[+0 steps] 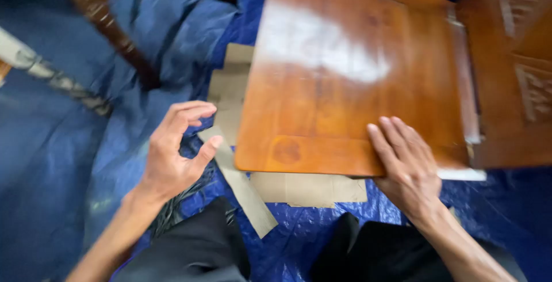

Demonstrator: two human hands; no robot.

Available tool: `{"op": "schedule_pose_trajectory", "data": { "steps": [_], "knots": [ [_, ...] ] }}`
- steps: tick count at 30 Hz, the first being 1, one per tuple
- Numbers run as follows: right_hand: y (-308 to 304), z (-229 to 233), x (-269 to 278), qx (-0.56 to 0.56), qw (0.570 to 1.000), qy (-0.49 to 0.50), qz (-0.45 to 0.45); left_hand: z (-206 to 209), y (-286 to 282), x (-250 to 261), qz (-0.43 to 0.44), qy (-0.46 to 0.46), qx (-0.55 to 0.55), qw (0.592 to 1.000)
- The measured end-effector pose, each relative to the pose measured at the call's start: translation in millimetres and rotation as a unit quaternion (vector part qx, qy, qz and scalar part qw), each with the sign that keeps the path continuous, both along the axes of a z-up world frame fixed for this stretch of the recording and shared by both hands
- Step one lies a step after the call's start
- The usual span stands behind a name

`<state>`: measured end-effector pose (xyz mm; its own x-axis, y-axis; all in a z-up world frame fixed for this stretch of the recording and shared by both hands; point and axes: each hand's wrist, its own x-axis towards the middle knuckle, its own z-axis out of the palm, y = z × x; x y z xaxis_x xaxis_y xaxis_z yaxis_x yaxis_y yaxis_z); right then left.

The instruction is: Wrapping the legs of wooden chairs with protective cardboard and securing them with plastic ties.

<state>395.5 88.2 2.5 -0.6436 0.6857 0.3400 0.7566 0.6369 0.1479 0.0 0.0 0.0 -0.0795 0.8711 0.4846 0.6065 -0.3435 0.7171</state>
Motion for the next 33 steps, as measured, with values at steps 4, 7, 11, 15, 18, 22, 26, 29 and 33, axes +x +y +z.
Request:
{"op": "schedule_pose_trajectory", "data": {
  "steps": [4, 7, 11, 15, 18, 22, 26, 29, 33],
  "knots": [
    [3, 14, -4, -0.017, 0.999, 0.021, 0.028, 56, 23, 39, -0.087, 0.122, 0.056, 0.987],
    [5, 18, -2, -0.024, 0.999, 0.018, 0.038, 58, 41, 74, -0.183, 0.214, 0.049, 0.958],
    [19, 21, 3, -0.017, 0.998, 0.015, 0.057, 54, 59, 117, -0.230, 0.333, 0.023, 0.914],
    [39, 29, 7, -0.010, 0.996, 0.044, 0.080, 63, 74, 141, -0.186, 0.397, -0.013, 0.899],
    [57, 32, 10, -0.003, 0.995, 0.062, 0.083, 58, 80, 146, -0.128, 0.442, 0.059, 0.886],
    [79, 42, 11, 0.000, 0.993, 0.083, 0.086, 59, 95, 147, -0.107, 0.442, 0.074, 0.887],
    [98, 51, 12, 0.010, 0.991, 0.101, 0.091, 63, 110, 149, -0.061, 0.457, 0.109, 0.881],
    [109, 52, 15, 0.028, 0.989, 0.119, 0.085, 64, 124, 147, -0.040, 0.462, 0.139, 0.875],
    [115, 48, 16, 0.079, 0.979, 0.181, 0.056, 66, 141, 143, -0.016, 0.472, 0.174, 0.864]
  ]
}}
